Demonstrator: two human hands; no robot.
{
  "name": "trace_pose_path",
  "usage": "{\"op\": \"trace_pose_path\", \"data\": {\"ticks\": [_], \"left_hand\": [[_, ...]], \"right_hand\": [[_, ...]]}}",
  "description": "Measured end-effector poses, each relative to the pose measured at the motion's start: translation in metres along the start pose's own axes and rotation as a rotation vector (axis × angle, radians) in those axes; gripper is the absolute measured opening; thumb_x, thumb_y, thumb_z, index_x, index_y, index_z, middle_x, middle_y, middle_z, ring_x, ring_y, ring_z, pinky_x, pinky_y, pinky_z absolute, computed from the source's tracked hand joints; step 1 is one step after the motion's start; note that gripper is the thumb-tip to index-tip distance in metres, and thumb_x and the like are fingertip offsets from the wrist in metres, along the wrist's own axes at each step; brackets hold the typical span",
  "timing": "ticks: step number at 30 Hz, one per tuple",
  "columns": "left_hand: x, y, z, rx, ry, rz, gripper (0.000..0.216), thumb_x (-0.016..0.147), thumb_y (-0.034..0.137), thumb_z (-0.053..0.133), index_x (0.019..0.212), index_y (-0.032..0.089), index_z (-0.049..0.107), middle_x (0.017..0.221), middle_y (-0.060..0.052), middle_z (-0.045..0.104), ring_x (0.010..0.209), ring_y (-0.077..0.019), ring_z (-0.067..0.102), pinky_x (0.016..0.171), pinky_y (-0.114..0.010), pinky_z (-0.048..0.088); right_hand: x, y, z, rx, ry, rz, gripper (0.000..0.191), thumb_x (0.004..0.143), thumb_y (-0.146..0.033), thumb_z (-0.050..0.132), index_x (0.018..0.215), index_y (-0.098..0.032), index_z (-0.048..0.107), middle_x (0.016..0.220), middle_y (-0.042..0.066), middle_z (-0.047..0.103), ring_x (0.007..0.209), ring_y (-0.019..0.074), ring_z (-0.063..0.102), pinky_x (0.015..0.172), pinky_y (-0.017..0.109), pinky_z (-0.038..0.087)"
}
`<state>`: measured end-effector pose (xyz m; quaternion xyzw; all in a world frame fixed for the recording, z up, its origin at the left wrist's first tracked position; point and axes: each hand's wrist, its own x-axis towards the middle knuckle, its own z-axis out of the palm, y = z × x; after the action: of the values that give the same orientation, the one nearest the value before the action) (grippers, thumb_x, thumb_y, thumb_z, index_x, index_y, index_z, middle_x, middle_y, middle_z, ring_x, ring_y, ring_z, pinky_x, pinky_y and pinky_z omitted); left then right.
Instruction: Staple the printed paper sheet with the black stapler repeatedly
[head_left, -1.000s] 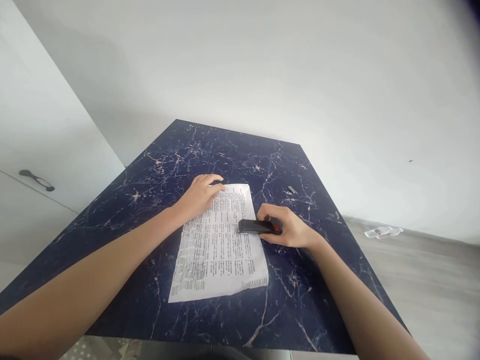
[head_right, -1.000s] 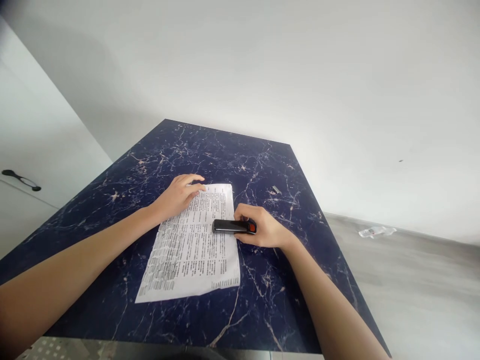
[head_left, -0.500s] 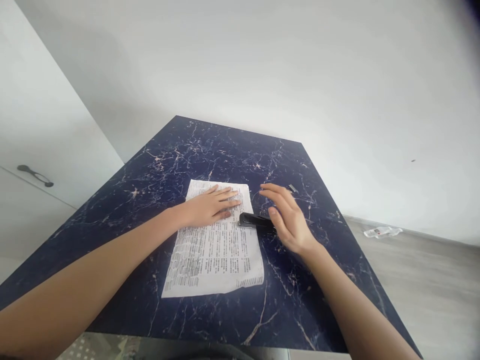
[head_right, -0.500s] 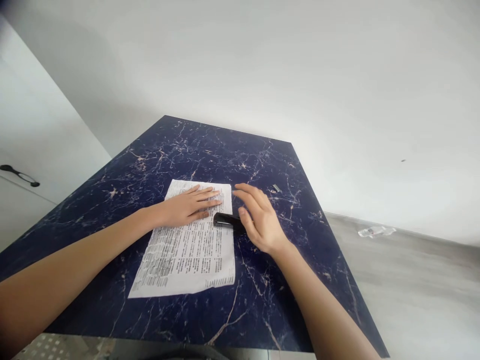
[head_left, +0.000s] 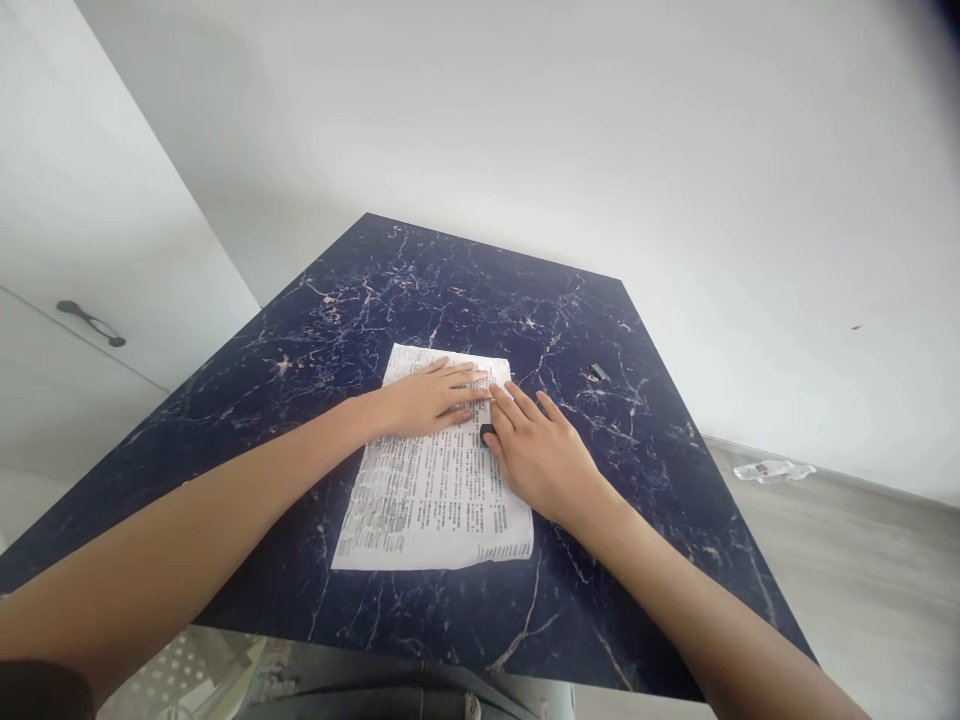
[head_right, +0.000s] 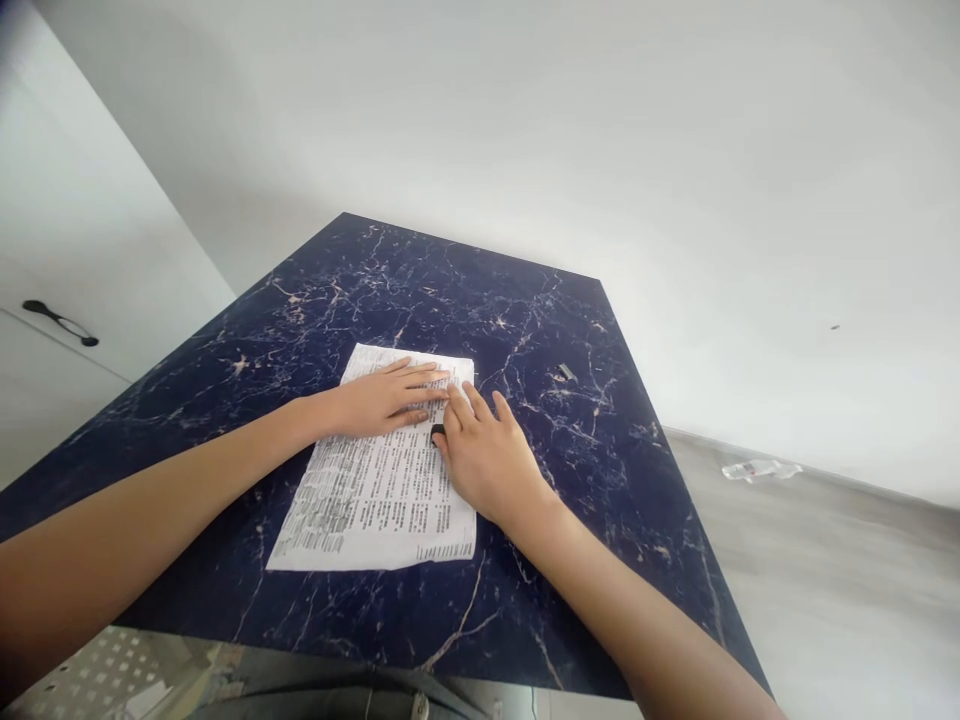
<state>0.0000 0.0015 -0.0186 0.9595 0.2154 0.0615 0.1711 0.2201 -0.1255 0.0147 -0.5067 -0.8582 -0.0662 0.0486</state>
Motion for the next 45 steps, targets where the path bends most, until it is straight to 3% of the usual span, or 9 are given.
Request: {"op": "trace_pose_path", "data": {"ticks": [6,11,15,19,24,29,35,40,45], "left_hand": [[0.0,0.0,-0.004,-0.011,-0.039,-0.013,0.057,0.109,0.056,0.032,0.163,0.038,0.033,0.173,0.003,0.024,0.162,-0.0257,0.015,0.132,-0.051,0.006],[0.0,-0.001,-0.003,-0.038,-0.051,-0.015,0.055,0.109,0.053,0.035,0.163,0.04,0.032,0.173,0.004,0.021,0.162,-0.0264,0.015,0.132,-0.053,0.004],[-0.001,-0.002,-0.003,-0.136,0.012,-0.014,0.052,0.108,0.05,0.041,0.159,0.04,0.041,0.171,0.002,0.029,0.159,-0.0287,0.025,0.131,-0.055,0.011],[-0.002,-0.005,-0.012,-0.383,0.327,-0.037,0.042,0.11,0.046,0.035,0.142,0.033,0.06,0.15,-0.005,0.059,0.139,-0.0253,0.053,0.116,-0.047,0.042],[-0.004,-0.014,-0.024,-0.44,0.83,-0.152,0.035,0.109,0.04,0.04,0.102,0.022,0.07,0.104,-0.006,0.067,0.1,-0.0218,0.063,0.094,-0.039,0.05],[-0.004,-0.022,-0.024,-0.469,0.891,-0.283,0.033,0.105,0.038,0.043,0.093,0.021,0.069,0.098,-0.006,0.065,0.09,-0.0211,0.061,0.082,-0.035,0.049],[-0.004,-0.025,-0.023,-0.481,0.854,-0.302,0.038,0.104,0.047,0.044,0.092,0.022,0.07,0.098,-0.006,0.065,0.088,-0.0218,0.061,0.083,-0.035,0.048],[-0.003,-0.029,-0.02,-0.484,0.826,-0.31,0.04,0.105,0.05,0.044,0.093,0.022,0.071,0.101,-0.007,0.064,0.092,-0.0228,0.061,0.083,-0.035,0.048],[-0.003,-0.031,-0.02,-0.506,0.845,-0.315,0.038,0.105,0.047,0.044,0.093,0.022,0.07,0.1,-0.006,0.063,0.086,-0.0211,0.06,0.079,-0.034,0.048]], "right_hand": [[-0.006,0.024,-0.017,0.243,-0.049,-0.038,0.037,0.109,-0.042,0.043,0.136,-0.02,0.057,0.141,0.013,0.064,0.12,0.0294,0.066,0.089,0.042,0.056],[-0.014,0.07,-0.023,0.242,-0.121,0.105,0.028,0.1,-0.048,0.057,0.089,-0.023,0.057,0.08,0.002,0.069,0.065,0.019,0.061,0.057,0.03,0.038],[-0.014,0.089,-0.02,0.279,0.001,0.409,0.037,0.095,-0.051,0.059,0.075,-0.023,0.046,0.063,0.0,0.056,0.053,0.0153,0.047,0.053,0.03,0.031],[0.003,0.051,-0.026,0.542,0.13,0.499,0.028,0.096,-0.044,0.055,0.079,-0.022,0.05,0.07,0.003,0.06,0.059,0.0166,0.052,0.054,0.03,0.037],[0.047,-0.028,-0.024,0.473,0.07,0.266,0.024,0.093,-0.037,0.061,0.078,-0.021,0.051,0.089,0.01,0.063,0.083,0.0232,0.06,0.071,0.036,0.05],[0.068,-0.049,-0.012,0.472,-0.045,0.235,0.008,0.087,-0.025,0.058,0.089,-0.019,0.054,0.097,0.011,0.066,0.081,0.0222,0.063,0.069,0.033,0.051],[-0.01,-0.013,-0.017,0.523,-0.017,0.379,0.006,0.088,-0.023,0.058,0.094,-0.021,0.058,0.098,0.01,0.07,0.084,0.0241,0.067,0.073,0.036,0.053],[-0.089,0.038,-0.021,0.518,0.008,0.653,0.026,0.095,-0.038,0.056,0.114,-0.021,0.064,0.101,0.011,0.073,0.083,0.0278,0.071,0.068,0.042,0.057],[-0.113,0.078,-0.015,0.645,0.069,0.664,0.039,0.098,-0.056,0.056,0.12,-0.025,0.064,0.11,0.014,0.075,0.085,0.0309,0.074,0.064,0.046,0.061]]}}
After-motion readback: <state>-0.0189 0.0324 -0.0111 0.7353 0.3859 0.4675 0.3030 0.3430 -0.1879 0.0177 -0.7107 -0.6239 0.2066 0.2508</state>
